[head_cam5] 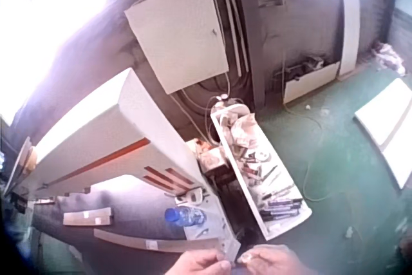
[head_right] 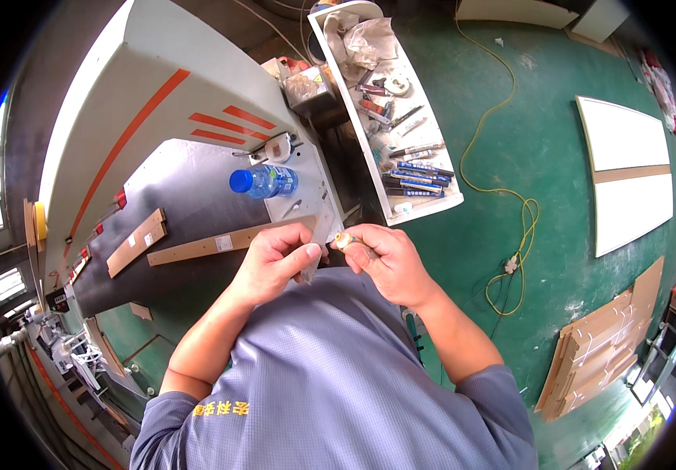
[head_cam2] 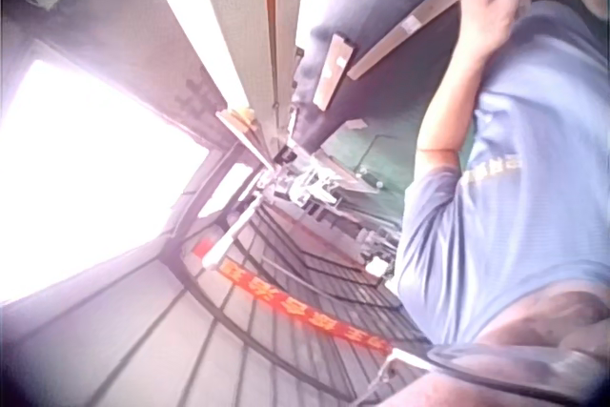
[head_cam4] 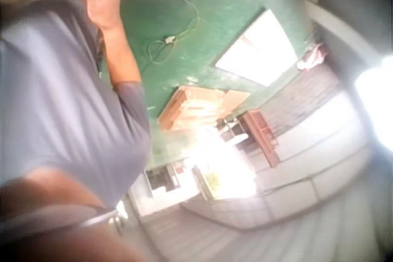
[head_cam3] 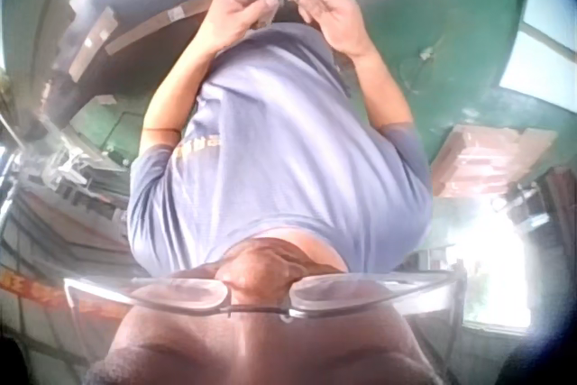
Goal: The person retrieves wooden strips from a table and places them on a machine. They then use a tube to apply a small amount of adhesive to a metal blade and spread it evenly. Finally, they apply the adhesive from the blade onto the wooden strips.
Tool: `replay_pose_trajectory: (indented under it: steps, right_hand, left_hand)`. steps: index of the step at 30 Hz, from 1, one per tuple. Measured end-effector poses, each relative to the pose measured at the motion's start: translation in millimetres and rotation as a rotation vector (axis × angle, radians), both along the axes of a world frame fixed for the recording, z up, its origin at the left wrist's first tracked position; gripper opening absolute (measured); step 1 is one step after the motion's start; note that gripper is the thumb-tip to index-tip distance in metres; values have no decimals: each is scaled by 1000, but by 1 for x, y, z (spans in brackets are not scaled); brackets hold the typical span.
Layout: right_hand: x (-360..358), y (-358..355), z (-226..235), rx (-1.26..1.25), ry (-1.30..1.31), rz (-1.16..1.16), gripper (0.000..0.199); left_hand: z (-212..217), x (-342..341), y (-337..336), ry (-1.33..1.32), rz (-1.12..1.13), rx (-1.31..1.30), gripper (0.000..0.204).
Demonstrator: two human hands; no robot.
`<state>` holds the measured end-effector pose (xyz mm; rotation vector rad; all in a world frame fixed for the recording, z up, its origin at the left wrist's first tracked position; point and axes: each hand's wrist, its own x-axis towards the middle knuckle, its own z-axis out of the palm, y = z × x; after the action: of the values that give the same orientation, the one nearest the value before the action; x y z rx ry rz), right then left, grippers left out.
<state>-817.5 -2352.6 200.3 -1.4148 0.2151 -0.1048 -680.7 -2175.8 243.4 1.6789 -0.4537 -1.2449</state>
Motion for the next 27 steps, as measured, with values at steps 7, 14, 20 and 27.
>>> replay_pose_trajectory:
  steps: [7,14,20,27]
  right_hand:
    - [0,3,4,-79,15,-9,29]
    - [-2,3,12,-137,92,8,24]
    - [-3,3,16,-151,102,3,24]
    - [-4,4,9,-125,6,-26,30]
  left_hand:
    - [9,-4,2,-205,-48,-42,20]
    - [11,-10,0,-454,-55,-99,15]
    - [12,-11,-1,-527,-74,-118,14]
    - [17,-11,-4,-510,-92,-71,13]
